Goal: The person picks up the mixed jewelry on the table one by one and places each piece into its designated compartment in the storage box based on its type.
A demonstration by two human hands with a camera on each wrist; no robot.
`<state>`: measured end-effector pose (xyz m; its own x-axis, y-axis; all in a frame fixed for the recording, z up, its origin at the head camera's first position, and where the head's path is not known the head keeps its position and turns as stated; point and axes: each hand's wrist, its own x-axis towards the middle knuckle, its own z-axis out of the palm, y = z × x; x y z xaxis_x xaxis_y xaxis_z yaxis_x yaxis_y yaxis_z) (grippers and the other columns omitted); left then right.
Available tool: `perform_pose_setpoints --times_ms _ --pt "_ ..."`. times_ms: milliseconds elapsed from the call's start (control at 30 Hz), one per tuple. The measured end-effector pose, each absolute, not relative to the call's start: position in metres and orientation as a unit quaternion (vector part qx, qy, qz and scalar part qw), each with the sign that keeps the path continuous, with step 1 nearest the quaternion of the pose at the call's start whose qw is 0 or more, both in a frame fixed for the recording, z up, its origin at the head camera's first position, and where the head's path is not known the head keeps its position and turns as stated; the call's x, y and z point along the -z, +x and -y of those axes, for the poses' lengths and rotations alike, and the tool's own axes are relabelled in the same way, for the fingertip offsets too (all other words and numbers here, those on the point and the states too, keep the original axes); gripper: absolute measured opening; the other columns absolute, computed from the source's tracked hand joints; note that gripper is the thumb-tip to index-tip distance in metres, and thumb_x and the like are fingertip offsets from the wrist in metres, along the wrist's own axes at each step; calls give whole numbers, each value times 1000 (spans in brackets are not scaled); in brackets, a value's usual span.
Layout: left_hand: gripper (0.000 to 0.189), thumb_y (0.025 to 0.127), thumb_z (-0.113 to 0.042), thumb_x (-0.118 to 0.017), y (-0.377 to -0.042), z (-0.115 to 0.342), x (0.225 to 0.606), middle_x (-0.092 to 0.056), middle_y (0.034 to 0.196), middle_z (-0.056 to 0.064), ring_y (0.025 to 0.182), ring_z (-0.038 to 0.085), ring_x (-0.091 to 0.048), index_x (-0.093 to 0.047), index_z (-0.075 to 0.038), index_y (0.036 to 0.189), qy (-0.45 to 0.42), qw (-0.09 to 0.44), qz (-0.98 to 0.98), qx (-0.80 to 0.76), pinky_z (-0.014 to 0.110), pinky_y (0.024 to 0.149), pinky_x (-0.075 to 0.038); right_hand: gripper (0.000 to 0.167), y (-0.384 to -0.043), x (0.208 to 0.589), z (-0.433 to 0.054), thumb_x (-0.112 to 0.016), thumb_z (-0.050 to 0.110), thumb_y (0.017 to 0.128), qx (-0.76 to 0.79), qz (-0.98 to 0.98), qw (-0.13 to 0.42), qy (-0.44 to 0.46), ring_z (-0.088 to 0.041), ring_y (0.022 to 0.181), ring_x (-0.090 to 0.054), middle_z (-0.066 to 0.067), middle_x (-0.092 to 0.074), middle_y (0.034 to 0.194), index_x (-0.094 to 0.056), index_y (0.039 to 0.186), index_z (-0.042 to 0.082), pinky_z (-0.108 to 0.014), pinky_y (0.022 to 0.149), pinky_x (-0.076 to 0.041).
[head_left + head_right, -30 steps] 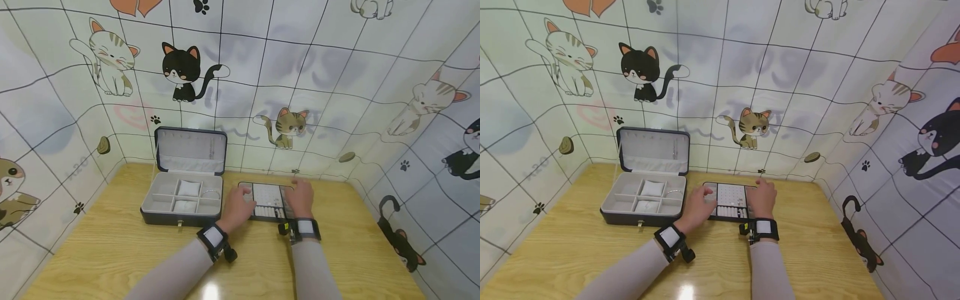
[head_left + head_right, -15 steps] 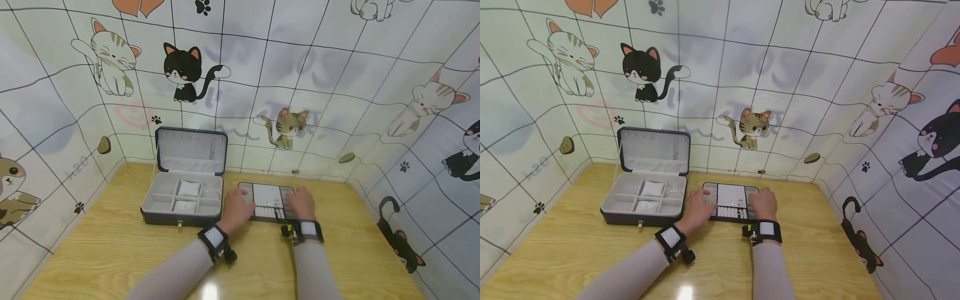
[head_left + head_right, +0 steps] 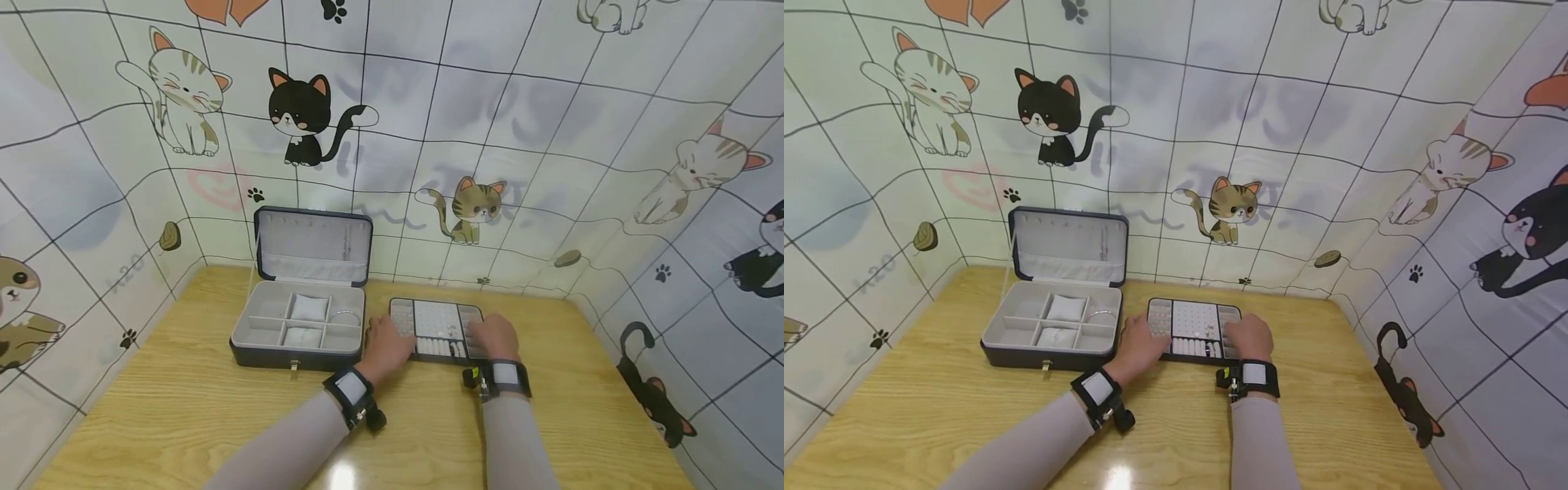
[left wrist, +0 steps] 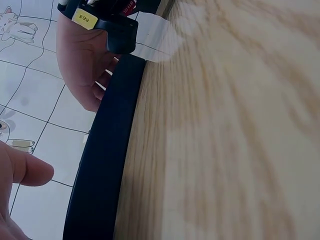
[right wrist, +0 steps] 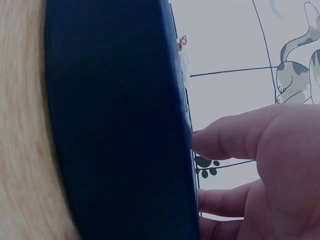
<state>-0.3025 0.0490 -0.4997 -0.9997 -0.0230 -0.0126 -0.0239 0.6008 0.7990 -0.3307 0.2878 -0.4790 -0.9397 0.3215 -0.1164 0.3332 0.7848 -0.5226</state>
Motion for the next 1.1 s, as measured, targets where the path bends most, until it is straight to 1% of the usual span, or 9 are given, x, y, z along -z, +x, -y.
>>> perform_pose_setpoints --times_ms 100,167,367,500,733,833,900,1100 --pt "61 88 -30 -73 -302 -47 499 -49 126 21 110 34 -50 -56 10 131 -16 5 -898 -439 48 93 -49 29 -331 481 -286 -60 28 95 275 -945 13 175 -26 66 -54 -11 -60 75 -63 80 3 -33 56 -40" --pt "59 88 -30 -73 -302 -48 499 -49 125 22 108 33 -50 -57 10 129 -17 8 -899 -437 47 90 -48 30 -331 481 -286 -59 29 96 278 -944 14 178 -27 67 -55 -11 -60 75 -63 81 3 -34 57 -40" --pt "53 86 -30 -73 -304 -47 499 -50 119 20 102 31 -50 -60 8 121 -21 14 -895 -446 42 82 -45 37 -329 476 -286 -49 30 103 284 -941 24 181 -27 65 -53 -10 -57 73 -61 78 4 -34 56 -38" --pt "51 86 -30 -73 -306 -46 501 -51 116 19 99 30 -51 -61 7 119 -24 10 -891 -453 41 80 -44 40 -328 473 -284 -48 31 104 283 -943 23 171 -26 64 -51 -9 -56 70 -59 75 5 -34 56 -38" --pt "54 89 -30 -72 -308 -45 503 -50 118 19 100 29 -51 -59 8 126 -26 12 -886 -463 42 83 -47 39 -330 475 -284 -49 30 102 283 -944 19 170 -24 62 -51 -7 -55 68 -57 72 7 -33 55 -38" --pt "54 91 -28 -73 -307 -44 501 -50 119 19 102 29 -52 -59 8 129 -27 6 -884 -467 44 86 -49 33 -332 475 -286 -50 27 99 294 -939 16 177 -24 63 -52 -8 -56 70 -59 76 6 -32 55 -40" --pt "56 93 -28 -73 -306 -44 499 -50 122 19 104 30 -52 -58 8 133 -26 3 -881 -472 46 89 -50 28 -332 474 -288 -50 25 97 304 -936 11 176 -25 65 -53 -9 -58 73 -61 80 5 -33 55 -41" --pt "61 95 -24 -72 -302 -45 492 -51 131 21 113 31 -54 -53 5 145 -21 1 -869 -494 51 100 -51 23 -333 473 -293 -51 23 96 314 -932 9 178 -26 68 -54 -9 -59 78 -62 87 5 -34 57 -41"
